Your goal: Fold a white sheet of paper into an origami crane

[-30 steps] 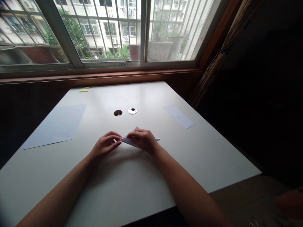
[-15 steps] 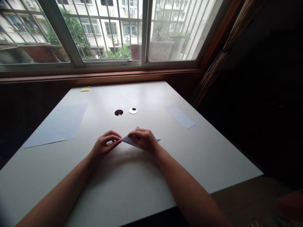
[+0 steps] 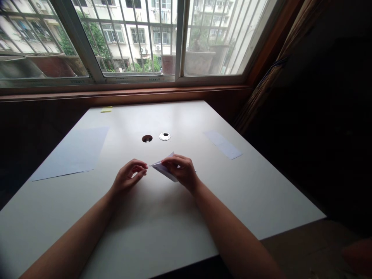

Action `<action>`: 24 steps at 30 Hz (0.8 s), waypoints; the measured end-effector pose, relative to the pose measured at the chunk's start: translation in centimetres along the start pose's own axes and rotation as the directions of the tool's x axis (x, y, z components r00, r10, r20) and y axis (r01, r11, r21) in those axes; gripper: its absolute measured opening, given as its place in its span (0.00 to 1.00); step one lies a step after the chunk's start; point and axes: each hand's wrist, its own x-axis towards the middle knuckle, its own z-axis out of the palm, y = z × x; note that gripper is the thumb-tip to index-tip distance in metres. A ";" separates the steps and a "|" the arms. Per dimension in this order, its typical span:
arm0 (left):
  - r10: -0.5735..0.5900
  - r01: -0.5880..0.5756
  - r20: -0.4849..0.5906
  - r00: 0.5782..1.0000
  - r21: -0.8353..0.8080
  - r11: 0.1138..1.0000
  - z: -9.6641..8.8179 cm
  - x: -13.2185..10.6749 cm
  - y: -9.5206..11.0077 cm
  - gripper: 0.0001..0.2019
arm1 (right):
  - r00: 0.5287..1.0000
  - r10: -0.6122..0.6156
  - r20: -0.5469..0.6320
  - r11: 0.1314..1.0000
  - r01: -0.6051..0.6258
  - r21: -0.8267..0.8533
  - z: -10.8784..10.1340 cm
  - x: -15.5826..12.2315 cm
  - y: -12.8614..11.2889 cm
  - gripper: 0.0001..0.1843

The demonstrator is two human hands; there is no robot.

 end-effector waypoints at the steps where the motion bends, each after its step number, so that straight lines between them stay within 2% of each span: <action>1: -0.015 0.015 0.014 1.000 -0.029 0.999 0.0 0.0 -0.1 0.09 | 1.000 -0.009 -0.010 1.000 0.009 0.003 0.0 0.0 -0.1 0.07; 4: -0.034 0.041 0.062 0.997 -0.107 0.993 0.2 -0.1 -0.2 0.11 | 0.999 -0.046 -0.020 0.999 0.046 0.002 0.0 0.1 -0.4 0.07; 10: -0.054 0.081 0.151 0.987 -0.177 0.981 0.6 -0.2 0.1 0.16 | 0.990 -0.137 0.036 0.990 0.138 -0.035 0.3 0.1 -0.7 0.07; 17: -0.036 0.048 0.088 0.995 -0.141 0.989 1.0 -0.2 0.8 0.14 | 0.978 -0.164 0.132 0.980 0.177 -0.095 0.7 0.1 -0.2 0.10; 24: -0.045 0.049 0.041 0.998 -0.095 0.994 0.9 -0.3 0.4 0.16 | 0.972 -0.158 0.175 0.975 0.182 -0.128 1.0 0.1 -0.2 0.17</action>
